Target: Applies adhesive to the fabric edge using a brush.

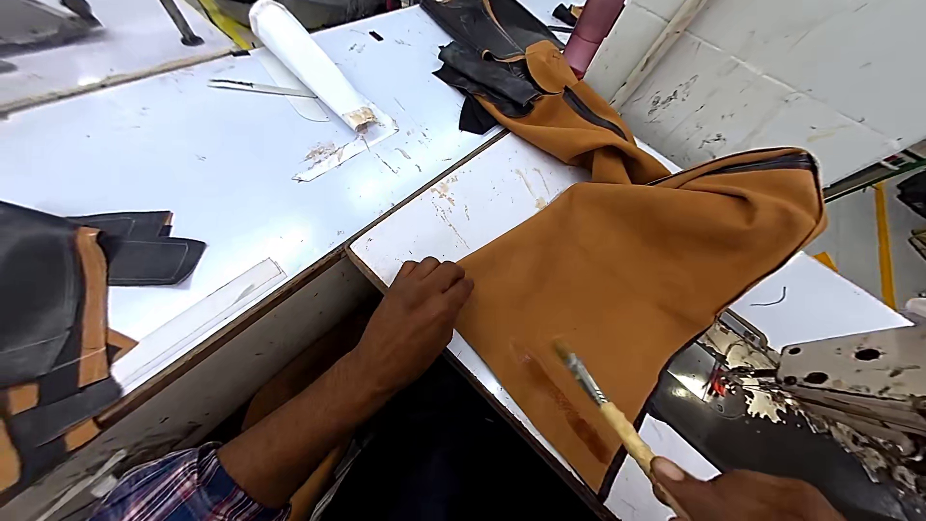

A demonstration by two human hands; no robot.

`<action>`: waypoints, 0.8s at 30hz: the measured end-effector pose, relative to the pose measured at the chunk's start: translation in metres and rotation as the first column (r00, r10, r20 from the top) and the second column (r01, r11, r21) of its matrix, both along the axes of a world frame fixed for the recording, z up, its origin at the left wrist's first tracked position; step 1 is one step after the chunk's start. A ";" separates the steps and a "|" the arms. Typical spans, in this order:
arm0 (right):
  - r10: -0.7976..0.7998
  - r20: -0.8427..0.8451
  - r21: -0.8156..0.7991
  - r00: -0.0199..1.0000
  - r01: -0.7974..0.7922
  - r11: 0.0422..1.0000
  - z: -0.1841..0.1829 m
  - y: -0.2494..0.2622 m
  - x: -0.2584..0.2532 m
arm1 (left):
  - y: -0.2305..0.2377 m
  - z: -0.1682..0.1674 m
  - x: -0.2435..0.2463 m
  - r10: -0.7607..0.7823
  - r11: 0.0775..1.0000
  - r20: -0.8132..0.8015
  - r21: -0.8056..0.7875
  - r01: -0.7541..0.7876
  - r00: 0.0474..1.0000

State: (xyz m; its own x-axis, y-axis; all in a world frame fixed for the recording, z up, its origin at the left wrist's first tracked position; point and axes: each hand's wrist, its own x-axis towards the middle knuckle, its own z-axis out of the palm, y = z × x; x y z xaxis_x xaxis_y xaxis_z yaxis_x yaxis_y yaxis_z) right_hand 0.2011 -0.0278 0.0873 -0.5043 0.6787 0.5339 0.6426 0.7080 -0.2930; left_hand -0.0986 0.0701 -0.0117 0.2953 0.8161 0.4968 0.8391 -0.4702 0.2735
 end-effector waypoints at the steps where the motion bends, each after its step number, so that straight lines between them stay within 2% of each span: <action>1: -0.004 -0.035 -0.041 0.999 0.003 0.999 0.003 0.006 -0.004 | -0.003 0.000 0.000 0.004 1.000 -0.007 -0.019 -0.004 1.000; 4: -0.015 -0.110 -0.139 0.994 -0.001 0.990 -0.003 0.030 -0.017 | -0.017 0.002 0.005 0.058 0.996 0.012 -0.075 -0.057 0.998; 7: -0.020 -0.158 -0.113 0.987 0.002 0.994 -0.019 0.051 -0.032 | -0.033 -0.001 0.013 0.135 0.985 0.022 -0.110 -0.131 0.991; 10: -0.035 -0.100 -0.109 0.994 0.024 0.994 -0.020 0.060 -0.037 | -0.042 -0.003 0.019 0.206 0.971 0.019 -0.124 -0.203 0.978; 15: -0.079 0.080 -0.171 0.994 0.092 0.981 0.020 0.059 -0.034 | -0.048 -0.004 0.024 0.262 0.957 0.015 -0.132 -0.258 0.965; 20: -0.017 -0.066 -0.060 0.998 0.013 0.998 -0.006 0.083 -0.063 | -0.051 -0.007 0.028 0.303 0.947 0.057 -0.130 -0.293 0.951; 24: 0.012 -0.129 -0.047 0.992 -0.018 0.999 -0.018 0.096 -0.083 | -0.052 -0.007 0.028 0.333 0.938 0.070 -0.128 -0.322 0.940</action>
State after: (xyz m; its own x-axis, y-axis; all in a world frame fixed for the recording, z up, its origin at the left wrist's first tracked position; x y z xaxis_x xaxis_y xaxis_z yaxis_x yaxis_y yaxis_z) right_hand 0.1183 0.0678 0.0689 -0.4440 0.6980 0.5619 0.5869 0.7004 -0.4062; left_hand -0.0705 0.0185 -0.0188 -0.0390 0.9122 0.4080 0.9110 -0.1353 0.3896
